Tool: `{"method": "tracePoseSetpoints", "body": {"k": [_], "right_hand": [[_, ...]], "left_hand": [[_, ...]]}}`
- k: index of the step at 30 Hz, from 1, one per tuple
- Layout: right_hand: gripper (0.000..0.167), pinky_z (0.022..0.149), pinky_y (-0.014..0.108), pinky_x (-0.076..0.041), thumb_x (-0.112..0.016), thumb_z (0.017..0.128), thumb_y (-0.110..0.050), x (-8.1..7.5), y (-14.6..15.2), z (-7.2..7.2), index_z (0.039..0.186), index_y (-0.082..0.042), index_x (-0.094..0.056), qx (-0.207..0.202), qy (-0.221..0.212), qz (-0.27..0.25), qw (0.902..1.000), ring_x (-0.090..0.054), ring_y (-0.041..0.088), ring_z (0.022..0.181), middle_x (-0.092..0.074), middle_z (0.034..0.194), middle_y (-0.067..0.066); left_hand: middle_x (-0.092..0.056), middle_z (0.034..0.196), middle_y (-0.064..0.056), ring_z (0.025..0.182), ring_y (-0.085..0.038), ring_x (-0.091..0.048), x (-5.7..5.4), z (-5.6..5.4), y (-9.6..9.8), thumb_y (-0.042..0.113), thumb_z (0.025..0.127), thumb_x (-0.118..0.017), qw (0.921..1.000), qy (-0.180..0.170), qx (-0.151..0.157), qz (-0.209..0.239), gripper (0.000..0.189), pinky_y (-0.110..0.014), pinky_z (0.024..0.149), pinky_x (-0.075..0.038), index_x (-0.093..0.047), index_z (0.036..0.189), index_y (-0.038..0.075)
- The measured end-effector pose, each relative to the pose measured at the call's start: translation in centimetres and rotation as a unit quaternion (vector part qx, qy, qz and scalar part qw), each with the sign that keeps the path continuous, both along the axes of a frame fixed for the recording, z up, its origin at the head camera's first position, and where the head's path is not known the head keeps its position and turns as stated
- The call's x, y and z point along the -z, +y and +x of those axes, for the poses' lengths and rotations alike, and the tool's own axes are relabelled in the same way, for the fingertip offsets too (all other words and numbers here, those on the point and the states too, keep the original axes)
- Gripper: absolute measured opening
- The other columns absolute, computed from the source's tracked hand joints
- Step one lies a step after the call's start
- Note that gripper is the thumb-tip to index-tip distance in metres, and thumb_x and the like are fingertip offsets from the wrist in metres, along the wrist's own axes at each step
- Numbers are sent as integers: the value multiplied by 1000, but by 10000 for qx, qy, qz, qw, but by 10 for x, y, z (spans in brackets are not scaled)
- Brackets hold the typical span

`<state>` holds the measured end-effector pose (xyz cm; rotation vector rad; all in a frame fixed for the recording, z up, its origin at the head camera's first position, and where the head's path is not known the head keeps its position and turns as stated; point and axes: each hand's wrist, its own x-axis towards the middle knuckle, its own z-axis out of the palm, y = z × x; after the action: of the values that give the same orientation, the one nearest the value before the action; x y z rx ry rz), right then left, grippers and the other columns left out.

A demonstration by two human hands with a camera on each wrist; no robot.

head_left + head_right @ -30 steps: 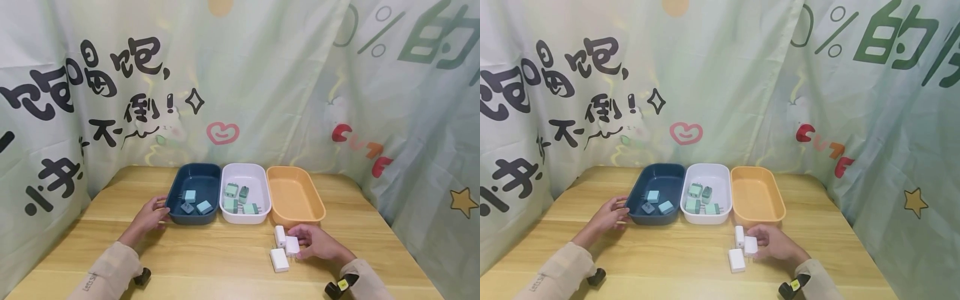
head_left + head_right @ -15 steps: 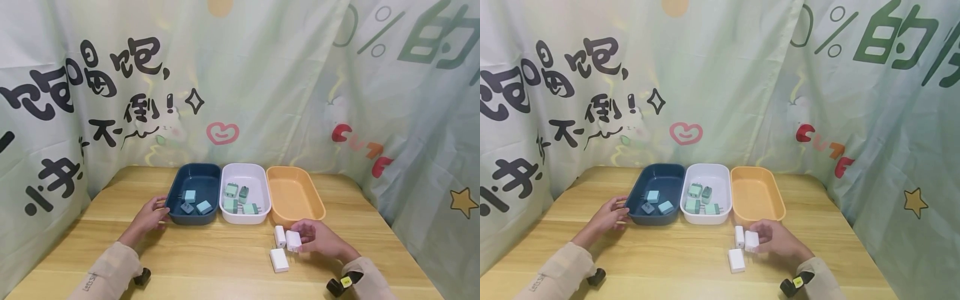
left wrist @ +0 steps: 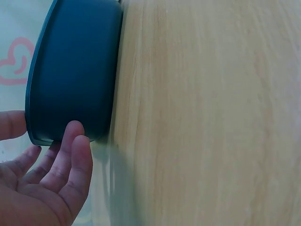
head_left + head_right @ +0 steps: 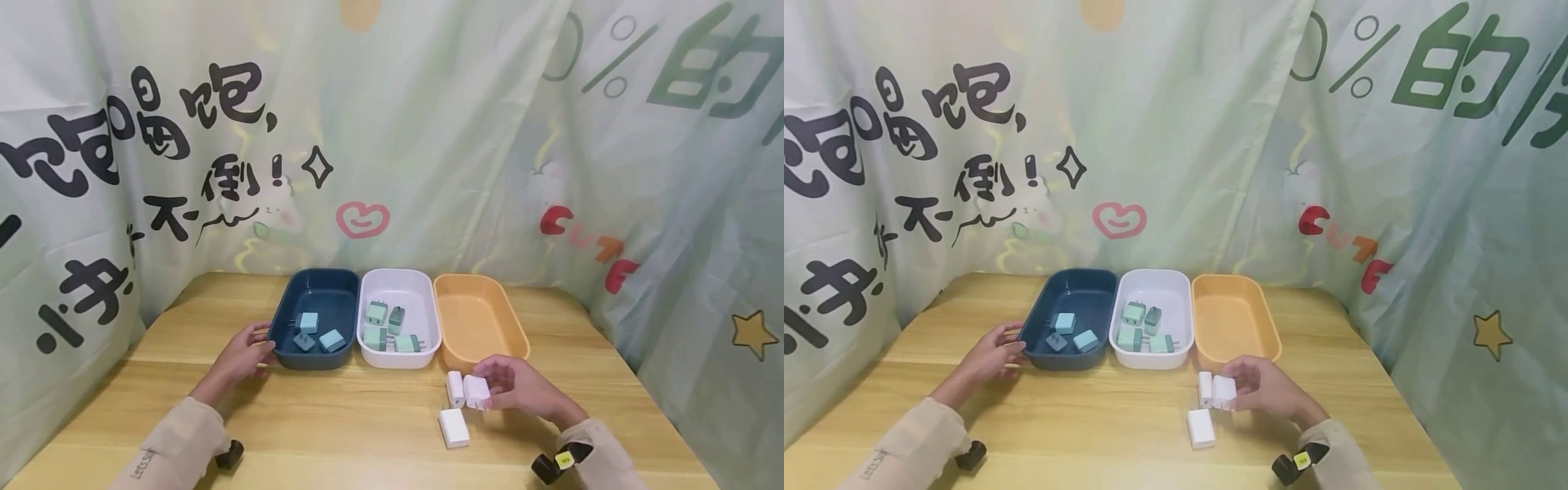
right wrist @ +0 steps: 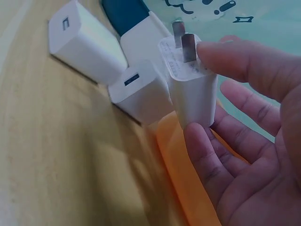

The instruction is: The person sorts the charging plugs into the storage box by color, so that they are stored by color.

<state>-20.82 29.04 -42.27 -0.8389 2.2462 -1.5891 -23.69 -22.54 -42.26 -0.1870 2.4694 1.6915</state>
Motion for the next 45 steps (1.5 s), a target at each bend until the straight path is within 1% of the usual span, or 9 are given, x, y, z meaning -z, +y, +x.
{"method": "tracePoseSetpoints", "body": {"k": [5,11,16,21,25,30,36,39,45], "right_hand": [[47,81,35,-54,-77,77,0,-8,0,-3,116,11,-53,-6,15,-49,10000,-65,25,94,-62,112,24],[46,81,35,-54,-75,78,1,-13,2,-6,116,13,-52,-120,43,-143,9998,-65,22,96,-61,112,28],[46,83,33,-54,-73,79,3,-13,1,-6,117,14,-51,-206,-28,-254,9995,-65,20,97,-63,112,22],[46,83,33,-54,-72,80,5,-20,1,-6,118,16,-49,-244,-24,-409,9989,-65,20,99,-63,113,18],[46,83,33,-54,-73,80,5,-28,2,-10,118,15,-50,-45,35,-274,9996,-65,21,99,-63,113,19],[46,84,32,-53,-76,79,0,-36,3,-18,118,11,-53,277,155,52,9995,-63,20,101,-61,113,23],[44,85,29,-50,-77,80,-4,-40,6,-32,118,5,-56,511,286,351,9977,-61,16,102,-63,113,19],[44,85,28,-50,-76,80,-5,-40,8,-38,118,6,-56,575,357,398,9969,-61,19,103,-63,113,17],[49,81,32,-54,-77,81,-6,-43,8,-48,122,7,-53,826,-60,380,9958,-59,30,106,-57,121,19]], "left_hand": [[-41,141,-27,94,-28,-62,-2,-1,1,13,100,-49,10000,7,-33,23,51,-37,71,-53,-30,148,10],[-40,142,-27,93,-28,-63,-3,-1,3,12,101,-48,10000,15,1,64,51,-38,72,-54,-30,148,10],[-40,141,-28,92,-28,-63,0,1,1,11,101,-48,9999,35,37,96,51,-38,71,-54,-30,148,8],[-41,140,-28,91,-27,-63,0,1,1,11,101,-48,10000,31,33,70,51,-38,70,-54,-30,148,8],[-40,140,-28,92,-27,-63,-2,2,1,13,101,-48,10000,11,34,46,52,-38,70,-53,-28,148,8],[-40,141,-28,94,-28,-63,-3,2,1,12,101,-48,10000,-24,35,53,52,-38,70,-53,-28,149,8],[-40,141,-28,96,-29,-62,-5,0,2,13,101,-48,10000,-15,37,35,52,-38,70,-53,-28,149,9],[-40,141,-27,96,-30,-62,-4,0,3,13,101,-48,10000,2,26,34,51,-38,71,-53,-29,149,9],[-41,139,-29,91,-28,-63,-2,1,2,10,100,-48,9999,91,30,61,51,-38,68,-53,-30,147,7]]}}
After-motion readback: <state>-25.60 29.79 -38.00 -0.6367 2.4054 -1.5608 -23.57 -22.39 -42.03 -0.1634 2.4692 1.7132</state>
